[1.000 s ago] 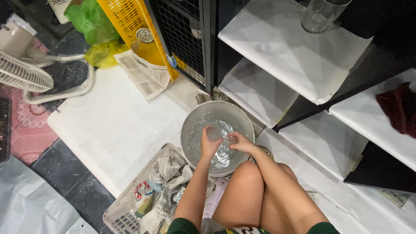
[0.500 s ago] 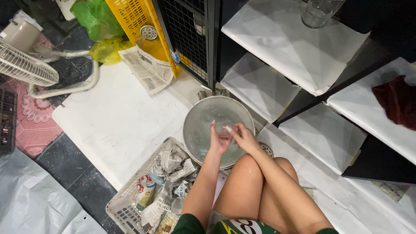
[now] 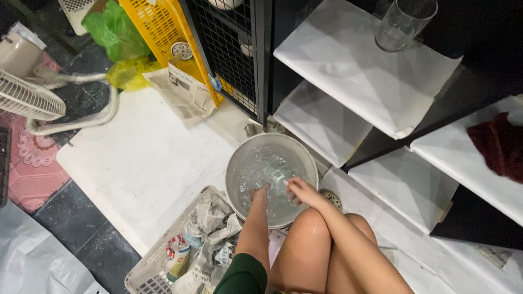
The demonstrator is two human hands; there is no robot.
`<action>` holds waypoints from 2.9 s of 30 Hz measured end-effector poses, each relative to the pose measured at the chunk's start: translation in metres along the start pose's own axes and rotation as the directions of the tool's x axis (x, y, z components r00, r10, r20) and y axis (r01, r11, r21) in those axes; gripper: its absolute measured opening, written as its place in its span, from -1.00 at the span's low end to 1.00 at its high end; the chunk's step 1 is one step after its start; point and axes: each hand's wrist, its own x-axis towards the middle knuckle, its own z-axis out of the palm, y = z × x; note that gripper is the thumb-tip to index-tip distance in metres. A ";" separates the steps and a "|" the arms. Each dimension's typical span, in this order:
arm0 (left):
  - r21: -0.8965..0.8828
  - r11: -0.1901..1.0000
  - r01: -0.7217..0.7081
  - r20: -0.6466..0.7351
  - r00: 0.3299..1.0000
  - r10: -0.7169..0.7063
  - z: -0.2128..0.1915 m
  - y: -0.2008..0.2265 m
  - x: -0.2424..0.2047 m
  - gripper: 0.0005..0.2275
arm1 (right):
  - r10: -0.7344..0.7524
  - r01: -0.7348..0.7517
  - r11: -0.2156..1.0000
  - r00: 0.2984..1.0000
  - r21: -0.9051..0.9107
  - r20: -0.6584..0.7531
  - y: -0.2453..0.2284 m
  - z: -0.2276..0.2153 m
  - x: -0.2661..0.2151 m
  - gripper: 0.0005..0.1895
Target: The person sits on the floor and wraps glassware and a mug with newspaper. They rinse items in a bucket of water, dry them with a cloth, and then wrap each item individually in newspaper before placing them in a basket.
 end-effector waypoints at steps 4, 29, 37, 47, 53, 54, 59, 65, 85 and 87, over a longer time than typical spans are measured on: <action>0.373 0.903 -0.215 -0.245 0.916 0.319 0.001 0.012 0.003 -0.53 | 0.077 -0.069 0.993 0.994 -0.097 0.080 -0.002 0.001 0.005 -0.56; -0.339 0.925 0.171 0.564 0.824 0.055 0.009 -0.043 0.049 -0.15 | -0.074 0.066 0.996 0.988 -0.062 -0.137 -0.033 0.008 -0.021 -0.29; -0.286 0.936 0.205 0.552 0.834 -0.014 0.011 -0.052 0.064 -0.20 | -0.008 -0.001 0.996 0.995 -0.090 -0.096 -0.040 0.014 -0.020 -0.16; 0.533 0.630 -0.565 0.240 0.815 0.527 -0.017 -0.047 0.080 -0.64 | 0.269 -0.249 0.961 0.943 -0.122 0.194 -0.025 -0.004 0.048 -0.01; 0.321 0.626 -0.711 0.754 0.592 0.286 -0.002 -0.037 0.086 -0.86 | 0.049 0.102 0.849 0.962 -0.518 0.270 -0.017 0.006 0.058 -0.23; 0.267 0.709 -0.653 0.750 0.603 0.273 0.000 -0.036 0.084 -0.83 | 0.021 0.125 0.846 0.964 -0.519 0.267 -0.017 0.008 0.057 -0.28; 0.158 0.983 -0.095 0.628 0.778 -0.026 -0.003 -0.037 0.079 -0.62 | -0.006 0.173 0.492 0.981 -0.853 0.195 -0.022 0.008 0.062 -0.18; -0.106 0.945 0.309 0.536 0.819 -0.207 -0.002 -0.053 0.069 -0.71 | -0.159 0.424 -0.016 0.893 -0.905 0.421 -0.011 0.014 0.067 -0.30; 0.026 0.996 -0.085 0.115 0.990 0.082 -0.006 -0.062 0.115 -0.72 | -0.582 0.482 -0.349 0.561 -0.804 0.589 -0.013 0.029 0.081 -0.52; 0.185 0.922 -0.339 0.122 0.939 0.321 -0.001 -0.057 0.116 -0.69 | -0.380 0.468 0.250 0.853 -0.848 0.359 -0.022 0.026 0.082 -0.25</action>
